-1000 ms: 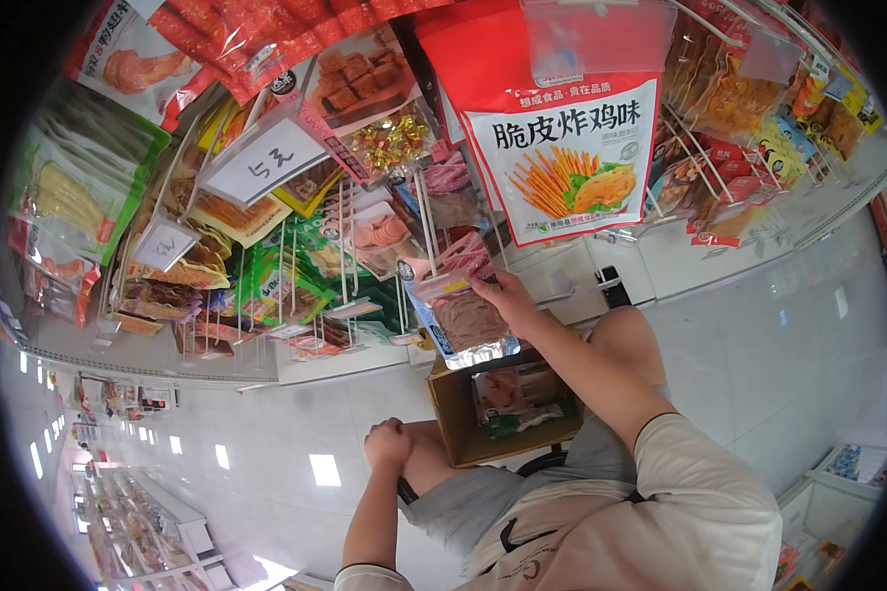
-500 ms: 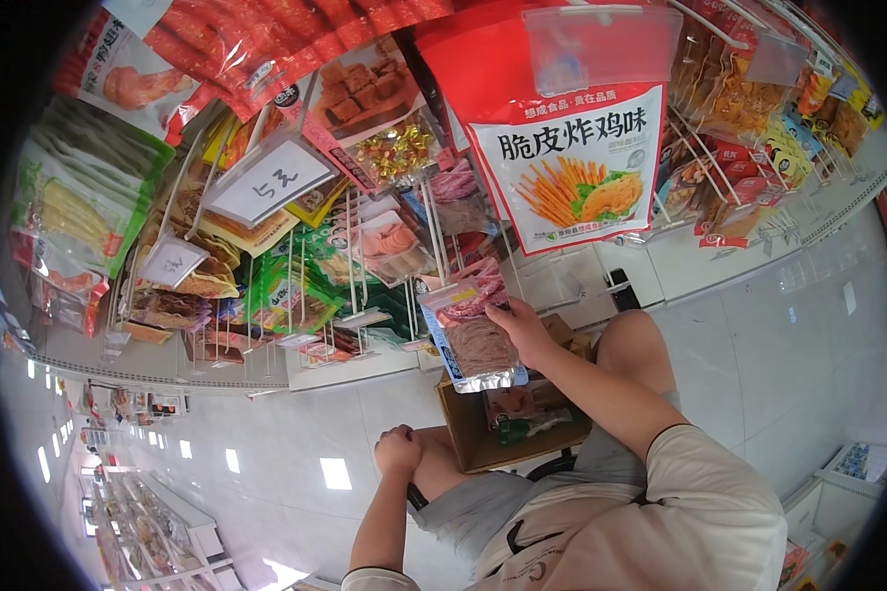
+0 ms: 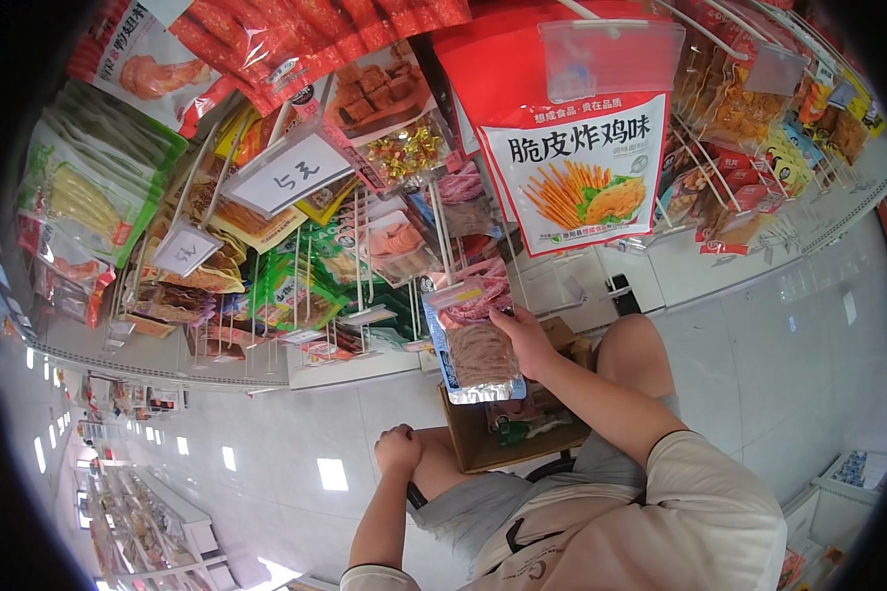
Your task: The person sits on the floor in a store aisle and repeatedly takes packaged snack items from a cardboard box on their lap, placing them onto a wire shelf display. The person handles multiple snack packages one at a time, arranging them on the shelf.
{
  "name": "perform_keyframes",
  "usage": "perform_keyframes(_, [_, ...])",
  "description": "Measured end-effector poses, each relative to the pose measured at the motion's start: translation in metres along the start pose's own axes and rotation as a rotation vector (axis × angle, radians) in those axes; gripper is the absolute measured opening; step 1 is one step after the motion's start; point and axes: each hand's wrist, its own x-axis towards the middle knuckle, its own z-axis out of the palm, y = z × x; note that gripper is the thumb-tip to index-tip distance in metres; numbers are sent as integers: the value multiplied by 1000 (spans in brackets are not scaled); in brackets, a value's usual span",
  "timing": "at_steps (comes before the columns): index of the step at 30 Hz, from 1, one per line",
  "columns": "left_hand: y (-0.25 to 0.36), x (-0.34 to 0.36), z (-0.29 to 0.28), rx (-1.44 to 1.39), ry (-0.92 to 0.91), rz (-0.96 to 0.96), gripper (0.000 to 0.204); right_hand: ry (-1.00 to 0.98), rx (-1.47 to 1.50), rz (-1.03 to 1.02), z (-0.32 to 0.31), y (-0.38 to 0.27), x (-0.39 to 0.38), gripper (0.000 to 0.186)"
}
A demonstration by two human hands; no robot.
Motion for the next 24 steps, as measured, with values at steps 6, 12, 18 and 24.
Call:
perform_keyframes(6, [2,-1,-3,-1,-17,-10,31,-14,-56,-18,4,-3,-2,33])
perform_keyframes(12, [-2,1,1,-12,-16,-12,31,-12,-16,-19,11,-8,-7,31])
perform_keyframes(18, [0,2,1,-12,-17,-9,30,-22,-9,-26,5,-4,-5,31])
perform_keyframes(24, [3,-1,-4,3,-20,-9,30,44,-118,-108,17,-16,11,34])
